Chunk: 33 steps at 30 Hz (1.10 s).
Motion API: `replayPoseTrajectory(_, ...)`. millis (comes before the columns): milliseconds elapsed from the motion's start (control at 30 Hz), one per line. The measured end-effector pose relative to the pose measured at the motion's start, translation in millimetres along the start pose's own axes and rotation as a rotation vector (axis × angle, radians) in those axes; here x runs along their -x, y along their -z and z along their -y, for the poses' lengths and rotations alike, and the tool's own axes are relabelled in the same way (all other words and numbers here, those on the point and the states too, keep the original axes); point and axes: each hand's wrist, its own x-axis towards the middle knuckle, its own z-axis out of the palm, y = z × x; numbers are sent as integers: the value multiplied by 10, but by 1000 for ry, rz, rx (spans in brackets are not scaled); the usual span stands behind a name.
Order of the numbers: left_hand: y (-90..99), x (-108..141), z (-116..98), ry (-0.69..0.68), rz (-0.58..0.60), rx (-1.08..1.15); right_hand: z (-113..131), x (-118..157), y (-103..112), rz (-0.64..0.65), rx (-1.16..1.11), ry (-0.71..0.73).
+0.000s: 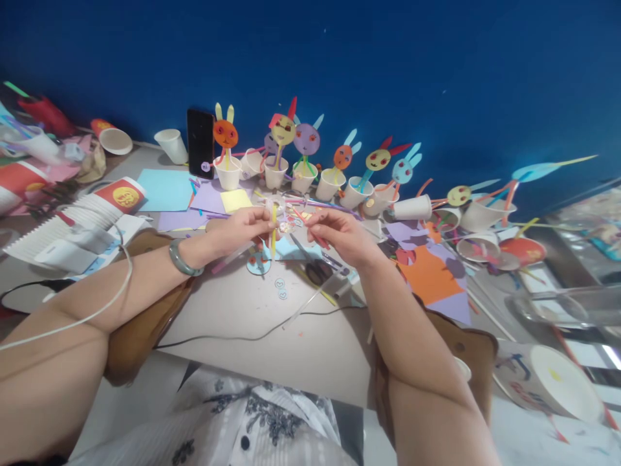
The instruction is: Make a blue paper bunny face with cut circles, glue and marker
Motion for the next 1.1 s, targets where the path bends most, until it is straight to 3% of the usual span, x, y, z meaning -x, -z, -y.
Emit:
replayPoseTrajectory(267, 17, 5, 34, -33, 66, 30, 30, 25, -108, -10, -86, 35)
replayPoseTrajectory(567, 5, 13, 5, -48, 90, 75, -20, 0, -177, 44, -86, -49)
replayPoseTrajectory(867, -1, 29, 19, -90, 86, 120, -133, -11, -237, -1, -82, -109)
replayPoseTrajectory(1100, -24, 49, -36, -50, 116, 193, -193, -14, -327, -17, -122, -118)
